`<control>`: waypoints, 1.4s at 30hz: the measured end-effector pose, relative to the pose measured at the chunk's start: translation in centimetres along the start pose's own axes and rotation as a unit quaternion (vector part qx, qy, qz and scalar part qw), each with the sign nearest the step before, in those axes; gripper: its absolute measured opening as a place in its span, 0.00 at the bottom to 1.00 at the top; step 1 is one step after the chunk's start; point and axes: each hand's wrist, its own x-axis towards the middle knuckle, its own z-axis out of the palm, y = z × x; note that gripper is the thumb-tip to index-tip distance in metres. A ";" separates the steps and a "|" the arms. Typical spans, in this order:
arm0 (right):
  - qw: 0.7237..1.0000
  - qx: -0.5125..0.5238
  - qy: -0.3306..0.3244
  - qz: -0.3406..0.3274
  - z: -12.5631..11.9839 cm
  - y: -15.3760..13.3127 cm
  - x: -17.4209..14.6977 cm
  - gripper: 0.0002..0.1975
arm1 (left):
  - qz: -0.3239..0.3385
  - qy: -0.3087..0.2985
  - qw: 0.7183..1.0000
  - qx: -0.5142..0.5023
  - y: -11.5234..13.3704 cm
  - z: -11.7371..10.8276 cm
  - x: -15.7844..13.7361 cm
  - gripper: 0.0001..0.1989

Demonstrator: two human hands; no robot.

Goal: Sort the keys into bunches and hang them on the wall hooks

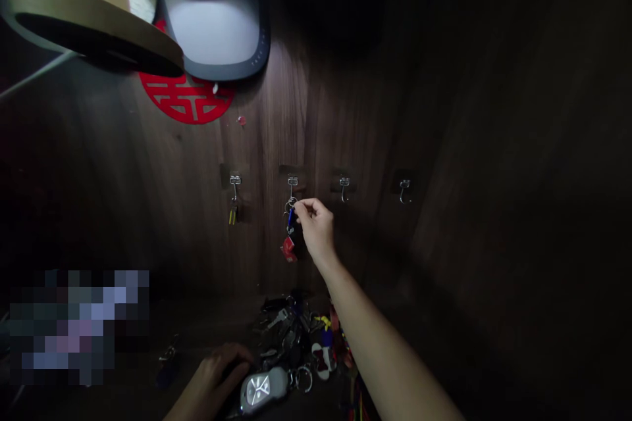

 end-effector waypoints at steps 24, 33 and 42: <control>0.997 -0.019 -0.039 0.064 -1.7 3.2 -4.9 0.12 | 0.010 0.000 1.000 0.000 -0.4 0.1 0.0 0.10; 0.982 -0.088 -0.108 0.124 -3.7 6.7 -11.9 0.14 | 0.006 -0.006 1.000 0.010 0.0 -0.1 0.0 0.10; 0.973 -0.137 -0.138 0.126 -4.9 9.8 -16.0 0.17 | 0.012 0.005 1.000 0.010 0.4 -0.3 -0.4 0.10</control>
